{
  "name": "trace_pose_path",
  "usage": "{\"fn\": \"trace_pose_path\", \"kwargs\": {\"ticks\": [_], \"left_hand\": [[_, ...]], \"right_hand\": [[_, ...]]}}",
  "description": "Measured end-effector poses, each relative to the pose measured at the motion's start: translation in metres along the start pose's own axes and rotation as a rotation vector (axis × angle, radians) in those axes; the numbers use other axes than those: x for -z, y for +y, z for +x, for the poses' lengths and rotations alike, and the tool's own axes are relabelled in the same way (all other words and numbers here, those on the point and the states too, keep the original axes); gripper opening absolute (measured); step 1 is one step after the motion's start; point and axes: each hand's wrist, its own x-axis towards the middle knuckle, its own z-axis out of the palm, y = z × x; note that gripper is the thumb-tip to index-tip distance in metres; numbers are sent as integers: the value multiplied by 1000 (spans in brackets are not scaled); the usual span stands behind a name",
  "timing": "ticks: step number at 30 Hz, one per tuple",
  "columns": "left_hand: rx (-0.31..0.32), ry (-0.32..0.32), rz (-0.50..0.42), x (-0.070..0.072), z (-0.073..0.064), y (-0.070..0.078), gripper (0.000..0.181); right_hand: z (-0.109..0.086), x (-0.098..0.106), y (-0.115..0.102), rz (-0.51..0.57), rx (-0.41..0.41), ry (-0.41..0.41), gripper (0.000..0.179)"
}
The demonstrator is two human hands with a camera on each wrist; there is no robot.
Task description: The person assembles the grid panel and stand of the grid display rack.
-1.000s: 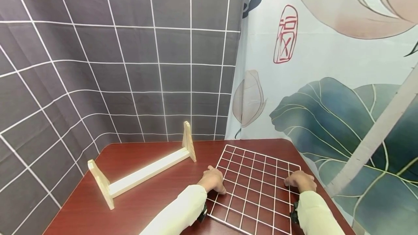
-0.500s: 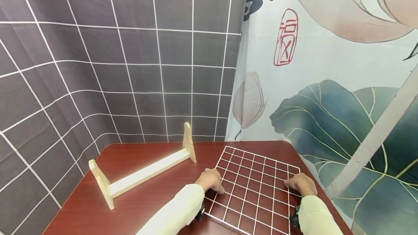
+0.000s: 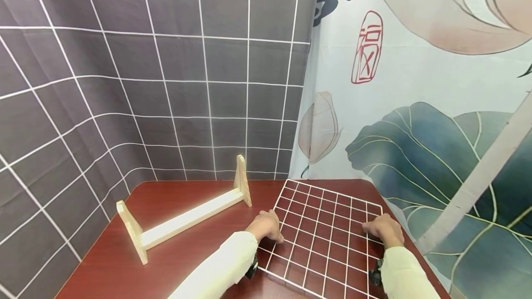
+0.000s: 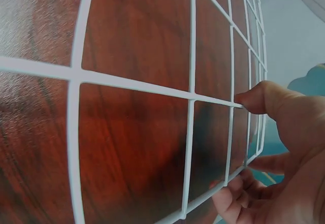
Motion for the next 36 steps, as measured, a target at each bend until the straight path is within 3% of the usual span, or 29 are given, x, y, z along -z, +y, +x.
{"fn": "trace_pose_path", "kwargs": {"ticks": [6, 11, 16, 23, 36], "left_hand": [[25, 15, -14, 2, 3, 0, 104], [51, 41, -64, 4, 4, -2, 109], [65, 109, -127, 5, 6, -5, 114], [54, 210, -237, 5, 10, -8, 119], [18, 337, -283, 15, 12, -15, 120]], "right_hand": [[-3, 10, -7, 71, 28, 63, 76], [-5, 20, -18, 68, 39, 124, 79], [-10, 33, -33, 118, -6, 159, 84], [-15, 53, -47, 211, 6, 204, 100], [-12, 67, -63, 277, 47, 334, 98]]}}
